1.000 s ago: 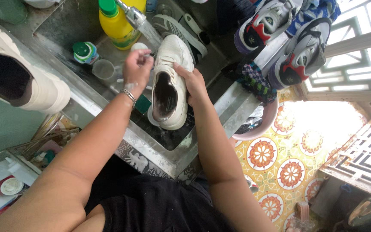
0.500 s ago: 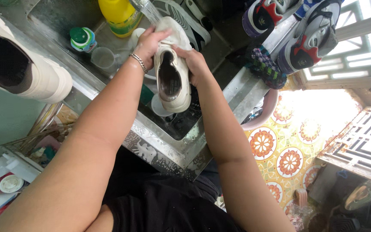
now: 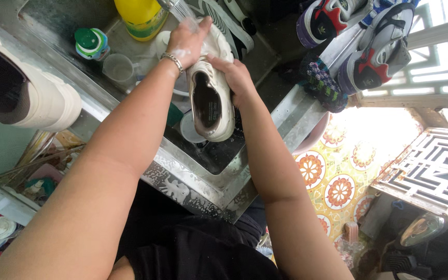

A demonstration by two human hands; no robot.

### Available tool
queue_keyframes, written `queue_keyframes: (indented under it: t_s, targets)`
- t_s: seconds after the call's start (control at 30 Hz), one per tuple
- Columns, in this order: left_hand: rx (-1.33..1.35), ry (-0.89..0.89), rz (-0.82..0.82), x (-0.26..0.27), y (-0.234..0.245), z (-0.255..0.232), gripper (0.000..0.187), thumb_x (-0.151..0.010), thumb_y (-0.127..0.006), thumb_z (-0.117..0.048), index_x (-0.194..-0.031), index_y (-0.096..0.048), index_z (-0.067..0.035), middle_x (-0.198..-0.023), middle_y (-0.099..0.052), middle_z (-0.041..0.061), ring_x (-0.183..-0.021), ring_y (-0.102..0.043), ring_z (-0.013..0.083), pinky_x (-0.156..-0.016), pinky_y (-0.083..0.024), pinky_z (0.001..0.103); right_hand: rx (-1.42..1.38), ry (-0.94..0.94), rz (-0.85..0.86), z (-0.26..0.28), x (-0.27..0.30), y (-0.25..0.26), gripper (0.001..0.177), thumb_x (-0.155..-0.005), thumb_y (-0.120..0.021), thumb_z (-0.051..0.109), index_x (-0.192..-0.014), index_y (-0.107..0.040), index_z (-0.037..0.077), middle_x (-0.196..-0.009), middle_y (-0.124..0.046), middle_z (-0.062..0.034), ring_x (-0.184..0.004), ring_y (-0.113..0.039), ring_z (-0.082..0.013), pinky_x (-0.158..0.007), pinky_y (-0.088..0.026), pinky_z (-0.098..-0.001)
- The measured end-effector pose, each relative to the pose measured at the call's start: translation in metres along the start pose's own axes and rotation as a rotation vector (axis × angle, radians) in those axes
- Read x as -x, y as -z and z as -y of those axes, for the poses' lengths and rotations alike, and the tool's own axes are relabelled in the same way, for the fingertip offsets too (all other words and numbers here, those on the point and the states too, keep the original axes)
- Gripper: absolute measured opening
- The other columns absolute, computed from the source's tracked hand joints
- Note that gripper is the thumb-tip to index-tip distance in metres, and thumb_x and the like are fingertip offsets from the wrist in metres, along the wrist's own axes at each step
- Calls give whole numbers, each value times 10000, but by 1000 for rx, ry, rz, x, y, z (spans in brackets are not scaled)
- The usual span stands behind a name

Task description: The person scrubs the sole and upper of a white shoe with a brush at a sink, occasionally dipping the brush in a container of water and rinsing the shoe under a faucet.

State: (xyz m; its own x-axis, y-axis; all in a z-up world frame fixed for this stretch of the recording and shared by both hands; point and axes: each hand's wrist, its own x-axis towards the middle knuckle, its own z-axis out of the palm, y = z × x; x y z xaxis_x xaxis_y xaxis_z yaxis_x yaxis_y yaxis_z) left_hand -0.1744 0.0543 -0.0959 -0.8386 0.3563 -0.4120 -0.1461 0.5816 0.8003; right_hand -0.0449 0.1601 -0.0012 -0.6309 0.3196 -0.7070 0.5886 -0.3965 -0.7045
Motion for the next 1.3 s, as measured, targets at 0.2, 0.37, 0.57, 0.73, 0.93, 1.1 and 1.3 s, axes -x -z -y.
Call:
queue_keyframes:
  t_s: [0.2, 0.37, 0.57, 0.73, 0.93, 1.1, 1.3]
  targets:
    - [7, -278, 84, -46, -33, 4, 726, -988, -314, -702, -1190, -642, -87, -1092, -723, 225, -1055, -673, 396, -940, -513, 475, 16, 103, -121, 4, -6, 7, 550, -792, -799, 238, -1191, -550, -48, -955, -749, -183, -726, -756, -230, -655, -634, -373]
    - [-22, -361, 155, -71, -46, 8, 769, -1006, -307, -730, -1015, -650, -42, -871, -667, 235, -897, -674, 410, -842, -522, 489, 84, 93, -196, 4, -10, 9, 506, -822, -779, 214, -1197, -549, -36, -987, -739, -173, -775, -753, -227, -691, -636, -371]
    - [-30, -470, 155, -107, -63, 7, 842, -992, -337, -795, -877, -647, -20, -766, -654, 178, -772, -647, 358, -784, -513, 466, -19, 136, -183, 9, -27, 12, 482, -841, -755, 162, -1216, -533, -46, -1038, -726, -189, -818, -752, -239, -700, -642, -383]
    - [-73, -447, 186, -115, -62, -7, 879, -959, -313, -832, -770, -630, -34, -701, -640, 152, -707, -647, 335, -753, -507, 467, -55, 198, -140, 17, -38, 13, 477, -848, -758, 163, -1220, -570, -69, -1035, -745, -197, -820, -757, -242, -717, -640, -377]
    - [-106, -257, 100, -111, -47, -15, 981, -967, -198, -850, -578, -547, -21, -580, -558, 150, -559, -620, 327, -721, -535, 473, 133, 166, -163, 27, -26, 3, 504, -860, -766, 192, -1219, -519, -61, -1041, -729, -199, -823, -763, -234, -717, -650, -370]
    - [-24, -339, -27, -119, -56, 5, 987, -892, -166, -924, -559, -538, -72, -566, -562, 166, -566, -611, 330, -742, -514, 452, 161, 129, -178, 32, -21, 1, 499, -846, -743, 184, -1217, -499, -45, -1022, -720, -194, -788, -766, -247, -684, -658, -379]
    - [252, -455, 206, -117, -58, 40, 727, -942, -699, -623, -1272, -559, 9, -1166, -692, 162, -1051, -691, 261, -920, -560, 364, 29, 87, -96, 26, -29, 10, 463, -857, -739, 186, -1212, -555, -50, -1000, -743, -198, -787, -763, -245, -687, -643, -365]
